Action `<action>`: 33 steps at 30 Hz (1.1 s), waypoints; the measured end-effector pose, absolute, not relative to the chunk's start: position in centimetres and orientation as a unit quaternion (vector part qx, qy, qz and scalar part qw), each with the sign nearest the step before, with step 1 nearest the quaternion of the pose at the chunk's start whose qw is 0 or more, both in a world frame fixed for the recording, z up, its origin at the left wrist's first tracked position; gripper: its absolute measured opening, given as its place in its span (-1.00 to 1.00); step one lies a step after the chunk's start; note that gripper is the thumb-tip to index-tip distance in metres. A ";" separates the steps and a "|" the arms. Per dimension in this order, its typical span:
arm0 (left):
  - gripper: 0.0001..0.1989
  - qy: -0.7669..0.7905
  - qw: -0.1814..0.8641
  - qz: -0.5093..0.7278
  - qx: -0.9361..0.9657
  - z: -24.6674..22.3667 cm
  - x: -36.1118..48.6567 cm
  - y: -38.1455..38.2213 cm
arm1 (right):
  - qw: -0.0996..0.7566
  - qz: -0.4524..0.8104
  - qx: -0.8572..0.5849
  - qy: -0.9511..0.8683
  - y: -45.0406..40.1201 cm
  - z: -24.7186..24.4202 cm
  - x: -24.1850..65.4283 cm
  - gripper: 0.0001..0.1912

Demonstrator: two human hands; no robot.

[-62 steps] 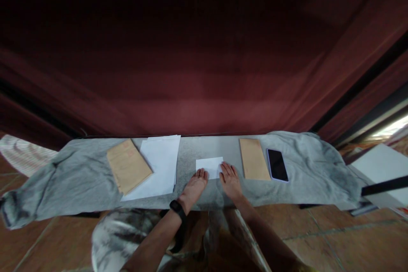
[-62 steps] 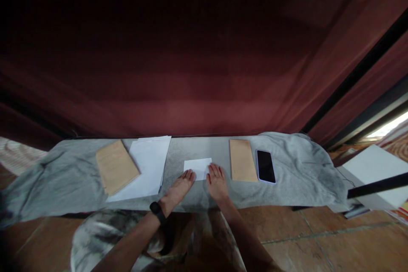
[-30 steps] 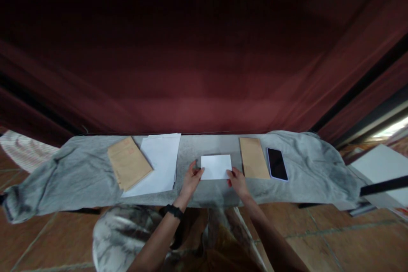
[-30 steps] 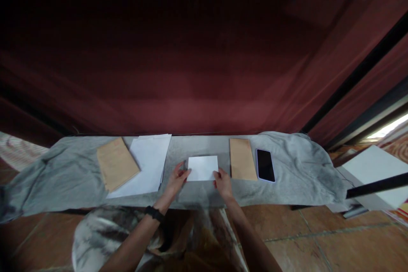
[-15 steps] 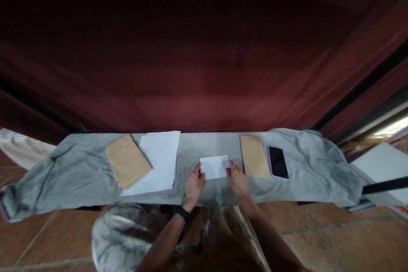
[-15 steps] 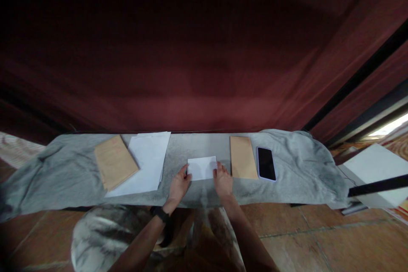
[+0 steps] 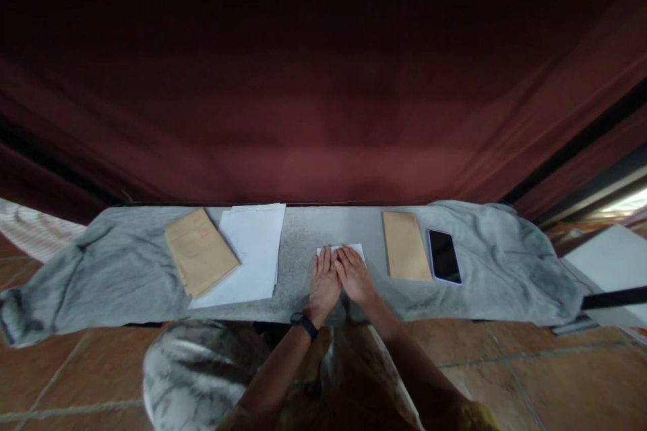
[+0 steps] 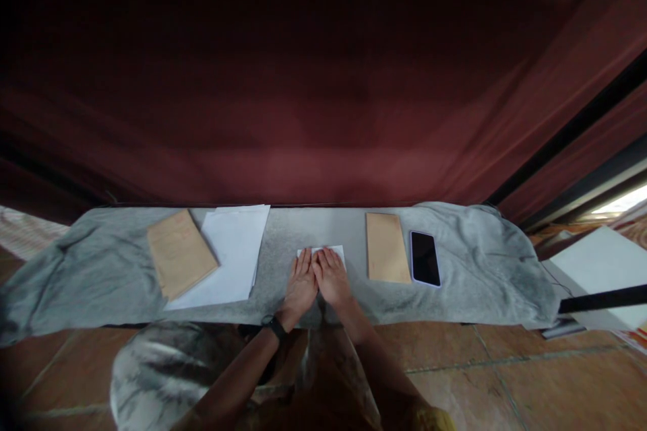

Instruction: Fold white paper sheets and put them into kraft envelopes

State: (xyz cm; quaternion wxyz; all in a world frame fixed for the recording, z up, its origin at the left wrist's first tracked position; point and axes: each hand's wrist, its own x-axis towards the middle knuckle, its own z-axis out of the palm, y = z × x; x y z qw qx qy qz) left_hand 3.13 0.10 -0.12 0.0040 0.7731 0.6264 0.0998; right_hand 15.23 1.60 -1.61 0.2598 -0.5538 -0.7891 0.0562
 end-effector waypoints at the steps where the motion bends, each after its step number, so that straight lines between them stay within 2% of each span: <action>1: -0.44 0.630 0.001 0.091 0.772 -0.6 3.2 0.2 | 0.248 0.047 -0.563 -0.787 1.7 -1.8 15.3 -0.50; 7: -0.40 0.641 -0.024 0.113 0.759 -1.4 2.5 0.2 | 0.212 -0.009 -0.599 -0.772 1.5 -2.3 16.8 -0.49; 17: -0.34 0.662 -0.025 0.124 0.738 -0.9 0.7 0.0 | 0.208 -0.066 -0.621 -0.753 0.0 -2.9 18.9 -0.38; 21: -0.38 0.670 -0.026 0.131 0.731 -0.5 1.6 0.0 | 0.210 -0.067 -0.628 -0.746 -0.2 -2.8 18.9 -0.38; 27: -0.44 0.598 0.017 0.121 0.792 0.0 4.8 -0.6 | 0.187 -0.050 -0.635 -0.748 -0.2 -2.4 18.7 -0.42; 33: -0.40 0.588 0.001 0.115 0.800 -1.0 3.6 -1.9 | 0.201 -0.036 -0.633 -0.746 -0.4 -2.3 18.8 -0.43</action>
